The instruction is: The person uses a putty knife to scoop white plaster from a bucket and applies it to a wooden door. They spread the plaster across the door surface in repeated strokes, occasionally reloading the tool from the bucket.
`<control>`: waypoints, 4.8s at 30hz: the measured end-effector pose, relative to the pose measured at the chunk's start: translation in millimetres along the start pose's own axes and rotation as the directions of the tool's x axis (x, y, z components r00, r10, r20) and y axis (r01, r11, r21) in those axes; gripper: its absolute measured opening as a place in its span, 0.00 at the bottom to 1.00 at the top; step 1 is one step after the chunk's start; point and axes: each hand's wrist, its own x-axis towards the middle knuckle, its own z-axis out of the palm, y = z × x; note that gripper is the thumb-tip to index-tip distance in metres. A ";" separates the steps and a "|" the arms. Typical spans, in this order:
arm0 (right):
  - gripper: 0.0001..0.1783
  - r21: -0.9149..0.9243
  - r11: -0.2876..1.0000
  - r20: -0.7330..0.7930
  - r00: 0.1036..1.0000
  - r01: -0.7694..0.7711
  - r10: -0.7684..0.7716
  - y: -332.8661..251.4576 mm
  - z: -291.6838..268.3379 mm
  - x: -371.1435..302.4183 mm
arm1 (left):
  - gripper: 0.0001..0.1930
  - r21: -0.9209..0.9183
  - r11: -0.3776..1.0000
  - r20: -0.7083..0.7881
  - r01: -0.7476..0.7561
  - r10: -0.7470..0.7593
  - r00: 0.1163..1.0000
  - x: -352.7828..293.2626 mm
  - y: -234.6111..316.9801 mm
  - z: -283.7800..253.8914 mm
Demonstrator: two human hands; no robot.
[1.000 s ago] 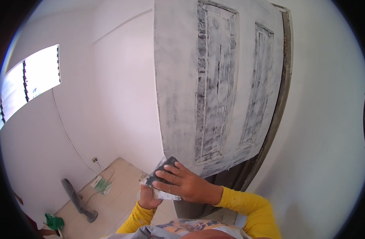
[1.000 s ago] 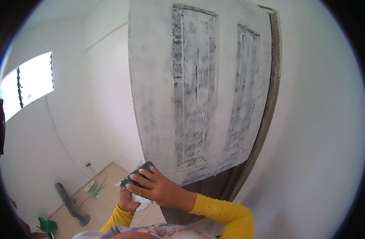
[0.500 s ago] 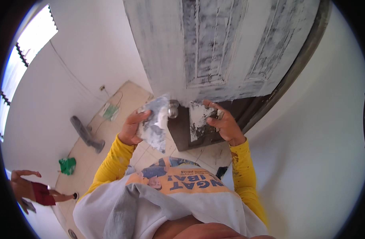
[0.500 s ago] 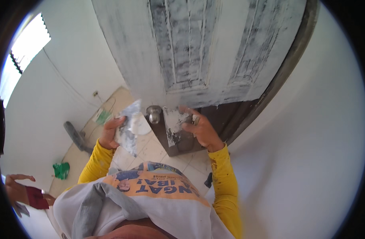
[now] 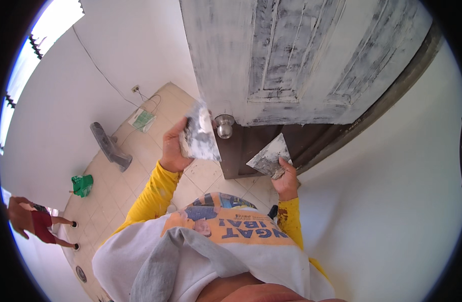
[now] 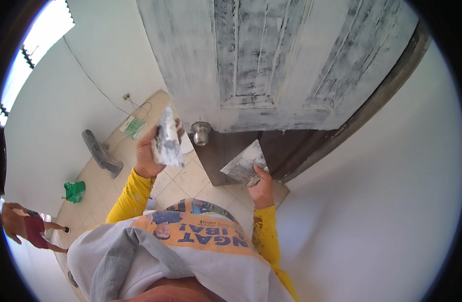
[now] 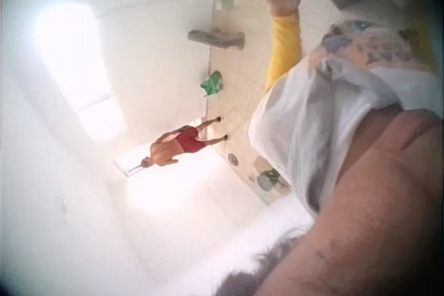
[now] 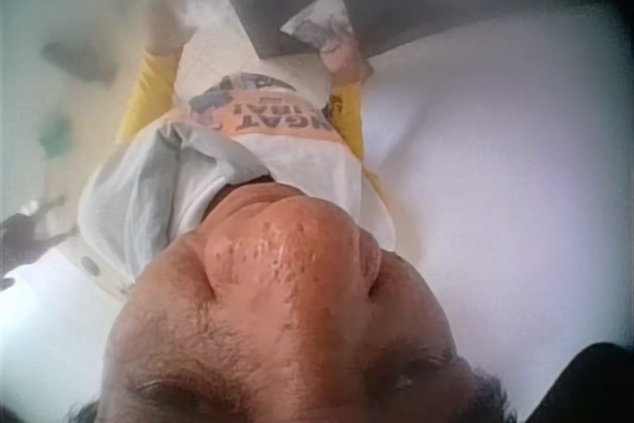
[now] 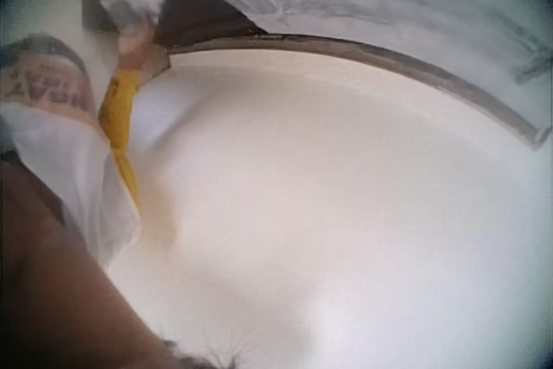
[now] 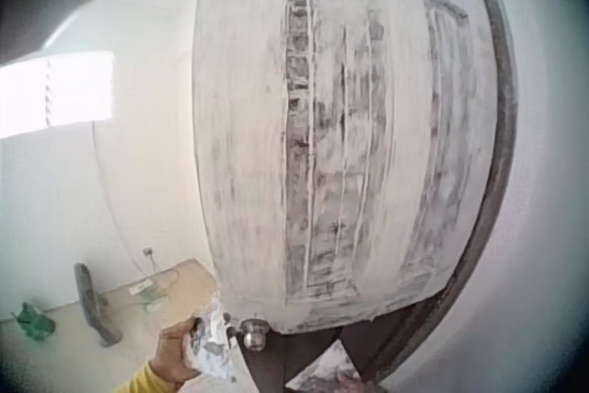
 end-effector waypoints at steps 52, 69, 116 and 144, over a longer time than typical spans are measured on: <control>0.22 -0.638 0.768 0.341 0.915 0.055 0.217 -108.9 -26.1 55.7 | 0.21 0.314 0.834 0.020 -0.454 0.472 0.881 50.6 -24.9 4.0; 0.21 -0.752 0.582 0.362 0.932 0.310 -0.028 -91.4 3.5 12.5 | 0.21 0.233 0.885 0.078 -0.404 0.397 0.915 48.4 -11.8 -6.3; 0.20 -0.620 0.378 0.380 0.685 0.687 -0.622 -68.1 169.2 4.5 | 0.22 0.488 0.529 0.540 -0.695 0.442 0.716 31.4 63.6 89.0; 0.26 -0.752 -0.331 0.488 0.143 0.570 -0.861 6.4 225.0 69.3 | 0.15 0.708 0.196 0.614 -0.678 0.304 0.729 116.2 112.6 -60.6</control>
